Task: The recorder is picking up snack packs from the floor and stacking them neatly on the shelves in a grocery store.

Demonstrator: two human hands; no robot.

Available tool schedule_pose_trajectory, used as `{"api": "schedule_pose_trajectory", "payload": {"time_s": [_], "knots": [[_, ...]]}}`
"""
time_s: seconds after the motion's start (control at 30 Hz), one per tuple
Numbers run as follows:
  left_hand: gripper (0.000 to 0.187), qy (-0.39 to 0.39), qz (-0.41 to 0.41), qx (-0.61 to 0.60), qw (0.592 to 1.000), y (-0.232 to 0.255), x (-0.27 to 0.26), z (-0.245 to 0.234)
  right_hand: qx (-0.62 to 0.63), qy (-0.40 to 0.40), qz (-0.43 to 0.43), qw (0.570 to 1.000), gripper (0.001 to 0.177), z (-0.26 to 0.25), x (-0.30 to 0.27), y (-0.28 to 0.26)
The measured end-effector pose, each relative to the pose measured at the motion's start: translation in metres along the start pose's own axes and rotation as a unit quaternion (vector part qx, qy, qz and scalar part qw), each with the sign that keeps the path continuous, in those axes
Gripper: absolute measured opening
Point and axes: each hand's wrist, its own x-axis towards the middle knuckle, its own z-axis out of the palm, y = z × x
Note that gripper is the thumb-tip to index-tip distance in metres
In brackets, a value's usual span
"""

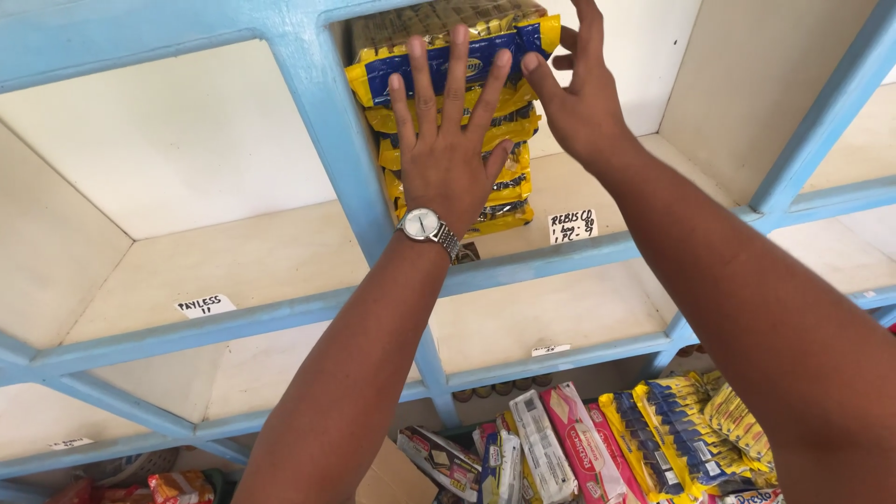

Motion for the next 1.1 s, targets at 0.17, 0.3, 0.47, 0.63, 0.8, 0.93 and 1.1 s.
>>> {"api": "schedule_pose_trajectory", "payload": {"time_s": [0.17,0.3,0.47,0.63,0.8,0.93,1.1], "knots": [[0.102,-0.030,0.002,-0.004,1.000,-0.008,0.005,0.012,-0.024,0.035,0.022,0.999,0.065,-0.018,-0.054,-0.003],[0.101,-0.036,0.002,0.017,0.999,-0.014,0.007,0.019,-0.138,0.048,0.080,0.986,0.055,-0.033,-0.102,0.003],[0.105,-0.032,0.002,0.023,0.999,-0.023,0.012,0.028,-0.235,0.048,0.051,0.970,0.049,-0.046,-0.145,0.052],[0.108,-0.052,-0.010,0.027,0.998,-0.028,0.020,0.037,-0.190,0.072,0.102,0.974,0.049,-0.047,-0.150,0.055],[0.109,-0.088,-0.018,0.015,0.996,-0.032,0.021,0.044,-0.180,0.078,0.163,0.967,0.054,-0.047,-0.146,0.069],[0.109,-0.110,-0.026,0.008,0.994,-0.035,0.023,0.046,-0.181,0.052,0.199,0.962,0.057,-0.052,-0.142,0.067],[0.110,-0.095,-0.019,0.001,0.995,-0.039,0.021,0.054,-0.194,0.024,0.221,0.955,0.057,-0.054,-0.142,0.066]]}}
